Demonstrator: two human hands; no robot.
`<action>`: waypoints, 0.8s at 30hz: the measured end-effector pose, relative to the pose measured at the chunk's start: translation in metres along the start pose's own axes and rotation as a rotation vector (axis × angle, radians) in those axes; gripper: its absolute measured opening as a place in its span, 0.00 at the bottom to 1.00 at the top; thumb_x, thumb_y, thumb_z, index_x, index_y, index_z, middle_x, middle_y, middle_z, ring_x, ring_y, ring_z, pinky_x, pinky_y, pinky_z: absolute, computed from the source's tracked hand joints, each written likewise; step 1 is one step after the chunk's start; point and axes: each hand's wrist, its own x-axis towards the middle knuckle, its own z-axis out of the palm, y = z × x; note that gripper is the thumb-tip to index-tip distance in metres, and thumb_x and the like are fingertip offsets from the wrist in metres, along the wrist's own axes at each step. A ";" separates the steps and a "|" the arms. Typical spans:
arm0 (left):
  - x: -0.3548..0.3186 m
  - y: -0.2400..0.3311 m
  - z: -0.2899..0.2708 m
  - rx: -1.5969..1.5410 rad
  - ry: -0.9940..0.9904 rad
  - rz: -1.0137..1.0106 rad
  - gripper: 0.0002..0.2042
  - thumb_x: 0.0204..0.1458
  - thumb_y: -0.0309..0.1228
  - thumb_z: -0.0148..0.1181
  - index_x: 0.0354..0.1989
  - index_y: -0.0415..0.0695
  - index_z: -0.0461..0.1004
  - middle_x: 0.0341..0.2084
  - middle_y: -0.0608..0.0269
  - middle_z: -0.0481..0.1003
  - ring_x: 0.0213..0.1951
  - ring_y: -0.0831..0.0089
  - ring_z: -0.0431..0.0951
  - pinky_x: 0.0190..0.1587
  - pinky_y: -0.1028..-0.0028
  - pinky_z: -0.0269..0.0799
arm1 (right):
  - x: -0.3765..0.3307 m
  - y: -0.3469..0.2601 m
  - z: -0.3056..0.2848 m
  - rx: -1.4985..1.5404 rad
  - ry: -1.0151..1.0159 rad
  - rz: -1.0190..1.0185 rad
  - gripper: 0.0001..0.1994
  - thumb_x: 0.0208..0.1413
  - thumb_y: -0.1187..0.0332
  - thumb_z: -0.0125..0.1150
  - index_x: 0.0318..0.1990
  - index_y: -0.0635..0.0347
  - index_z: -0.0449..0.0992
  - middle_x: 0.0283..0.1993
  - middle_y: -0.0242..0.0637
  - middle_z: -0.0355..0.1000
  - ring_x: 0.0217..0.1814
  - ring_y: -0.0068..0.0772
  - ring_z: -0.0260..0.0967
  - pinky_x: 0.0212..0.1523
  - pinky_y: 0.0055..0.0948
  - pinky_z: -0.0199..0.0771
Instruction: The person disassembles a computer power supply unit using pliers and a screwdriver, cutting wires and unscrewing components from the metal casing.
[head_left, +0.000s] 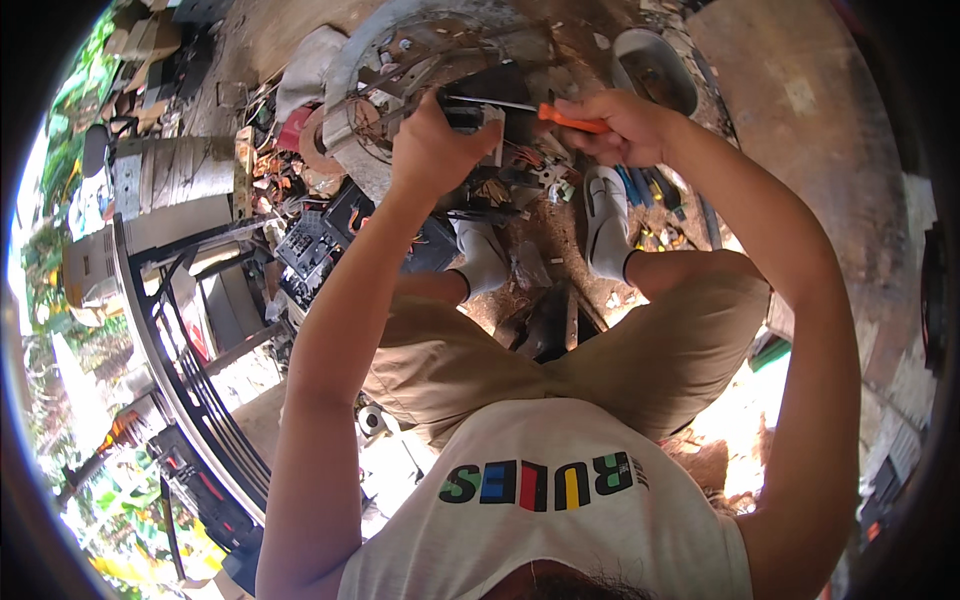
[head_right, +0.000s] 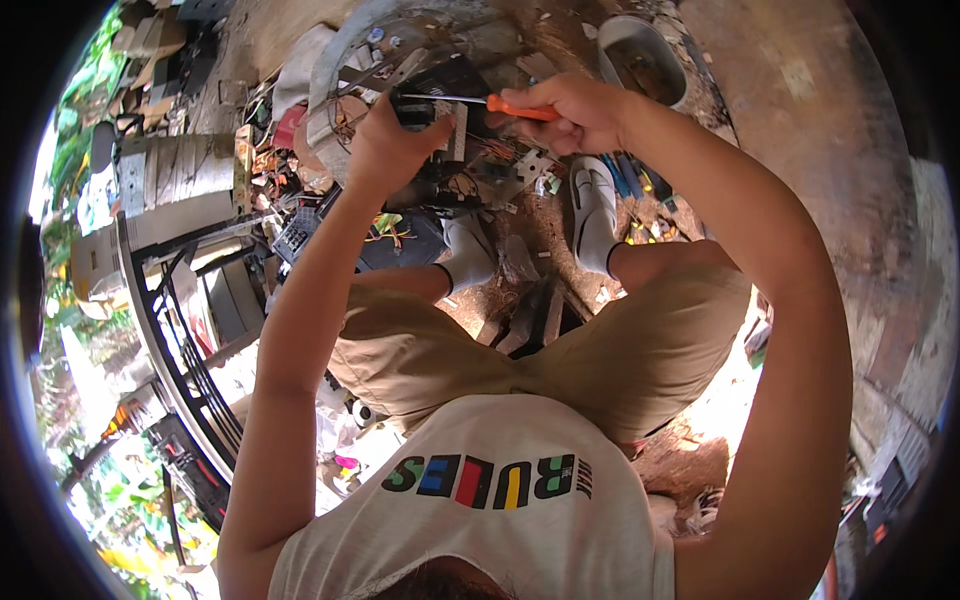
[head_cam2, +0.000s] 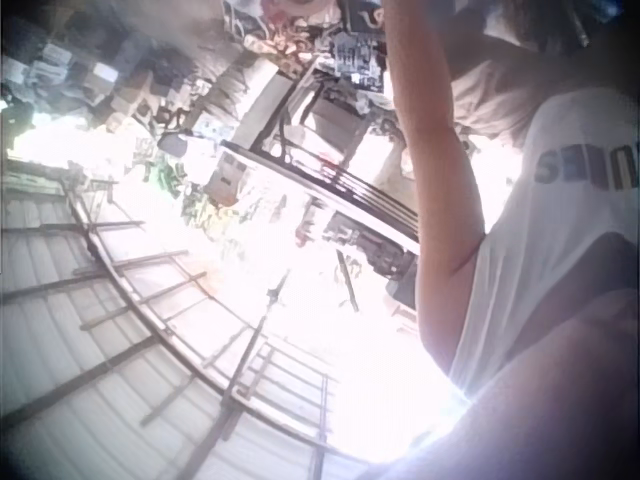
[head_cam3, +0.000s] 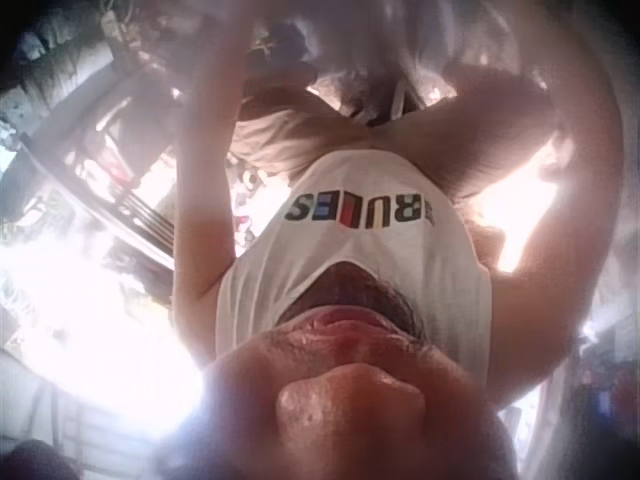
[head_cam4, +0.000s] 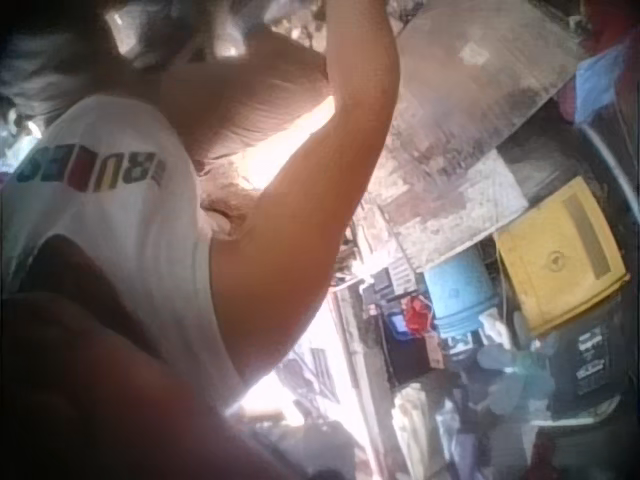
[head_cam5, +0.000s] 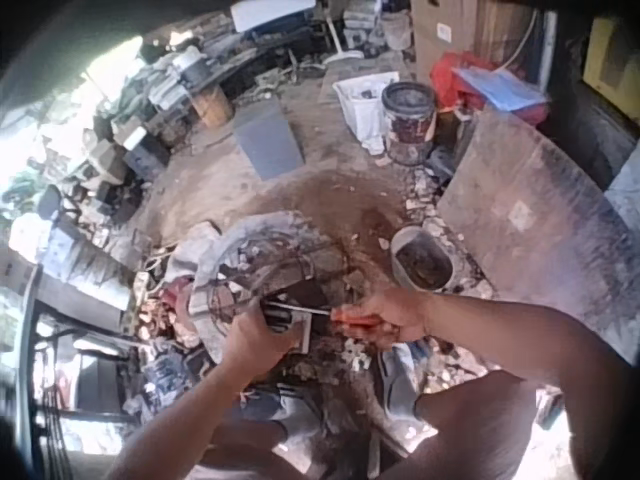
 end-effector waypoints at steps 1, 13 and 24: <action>0.000 0.005 -0.002 0.043 -0.019 -0.037 0.34 0.38 0.49 0.71 0.47 0.34 0.73 0.34 0.45 0.81 0.41 0.49 0.82 0.46 0.60 0.77 | 0.000 -0.006 -0.002 0.067 -0.062 0.047 0.24 0.68 0.51 0.48 0.53 0.67 0.72 0.24 0.23 0.64 0.13 0.08 0.45 0.13 0.13 0.43; 0.000 0.005 0.004 -0.009 -0.007 -0.015 0.29 0.39 0.46 0.73 0.42 0.35 0.74 0.29 0.47 0.81 0.34 0.53 0.84 0.40 0.61 0.79 | 0.008 0.006 0.010 -1.297 0.565 -1.039 0.14 0.56 0.73 0.64 0.51 0.56 0.75 0.41 0.36 0.73 0.43 0.35 0.76 0.44 0.31 0.75; -0.001 0.002 0.006 0.080 0.063 0.065 0.32 0.38 0.43 0.76 0.49 0.35 0.71 0.40 0.45 0.78 0.41 0.53 0.81 0.45 0.63 0.77 | 0.014 0.031 0.001 -0.434 0.566 -0.955 0.14 0.62 0.71 0.59 0.54 0.59 0.72 0.44 0.33 0.74 0.41 0.17 0.70 0.43 0.18 0.71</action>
